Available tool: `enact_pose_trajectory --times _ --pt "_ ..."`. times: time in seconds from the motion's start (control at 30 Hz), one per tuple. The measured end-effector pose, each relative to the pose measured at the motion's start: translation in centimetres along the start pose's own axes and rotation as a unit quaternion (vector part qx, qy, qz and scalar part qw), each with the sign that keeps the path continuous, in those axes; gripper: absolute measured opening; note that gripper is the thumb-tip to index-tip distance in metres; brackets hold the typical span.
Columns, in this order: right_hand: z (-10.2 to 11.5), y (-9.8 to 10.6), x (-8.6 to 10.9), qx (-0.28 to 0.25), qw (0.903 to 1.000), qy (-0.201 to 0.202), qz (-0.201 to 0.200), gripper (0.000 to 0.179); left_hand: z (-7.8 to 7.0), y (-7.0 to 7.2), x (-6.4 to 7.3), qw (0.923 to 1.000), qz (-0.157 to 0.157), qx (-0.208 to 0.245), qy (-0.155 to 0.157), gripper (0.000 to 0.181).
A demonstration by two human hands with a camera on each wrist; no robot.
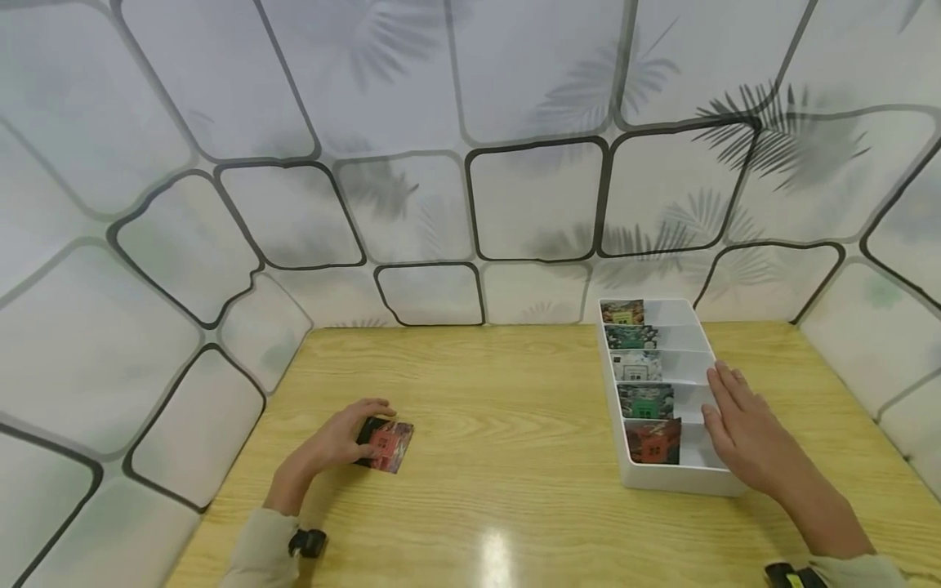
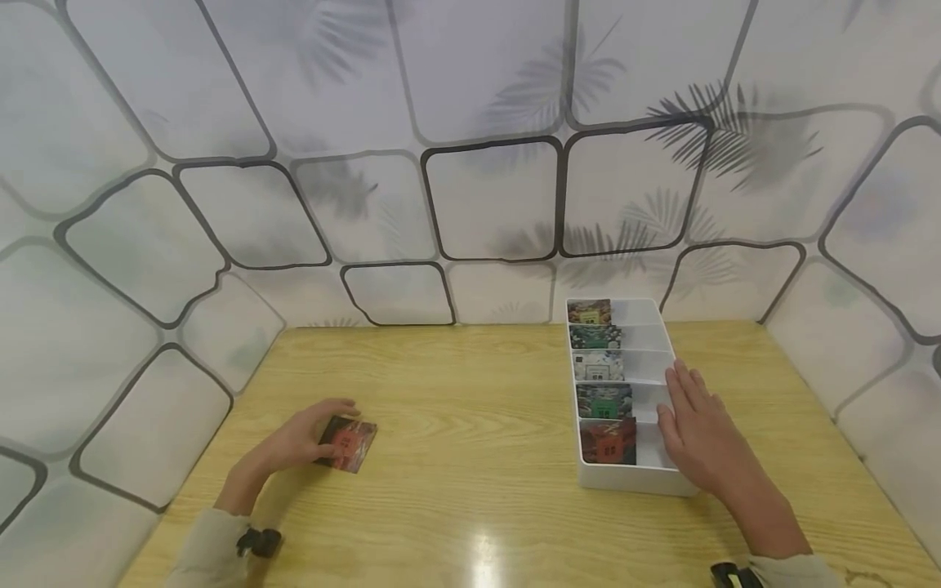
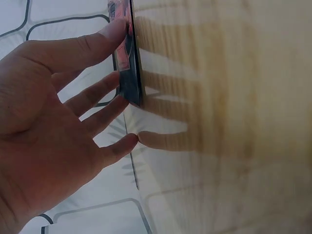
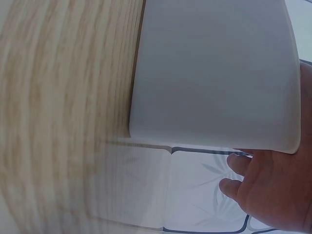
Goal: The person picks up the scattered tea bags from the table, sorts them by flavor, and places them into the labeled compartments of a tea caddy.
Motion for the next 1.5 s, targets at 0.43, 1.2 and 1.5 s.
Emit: enact_pose_trajectory --times 0.43,1.2,1.5 --pt "-0.5 0.0 0.2 -0.005 0.9998 0.005 -0.018 0.059 -0.5 -0.4 -0.5 0.9998 -0.018 -0.005 0.010 0.029" --pt "-0.4 -0.2 0.2 0.001 1.0000 -0.001 -0.008 0.060 -0.4 0.4 -0.8 0.9878 -0.115 0.080 0.068 0.020" --pt "-0.3 0.0 0.0 0.002 1.0000 -0.005 0.007 0.062 -1.4 0.5 -1.6 0.9871 -0.124 0.093 0.040 0.024"
Point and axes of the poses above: each hand's wrist, its own x-axis away from the middle knuckle, its own y-axis out of the back of the hand, z = x × y, the point moved 2 cm from there along -x, towards the middle knuckle, and after that the axes turned 3 degrees about x, right-handed, at the moved point
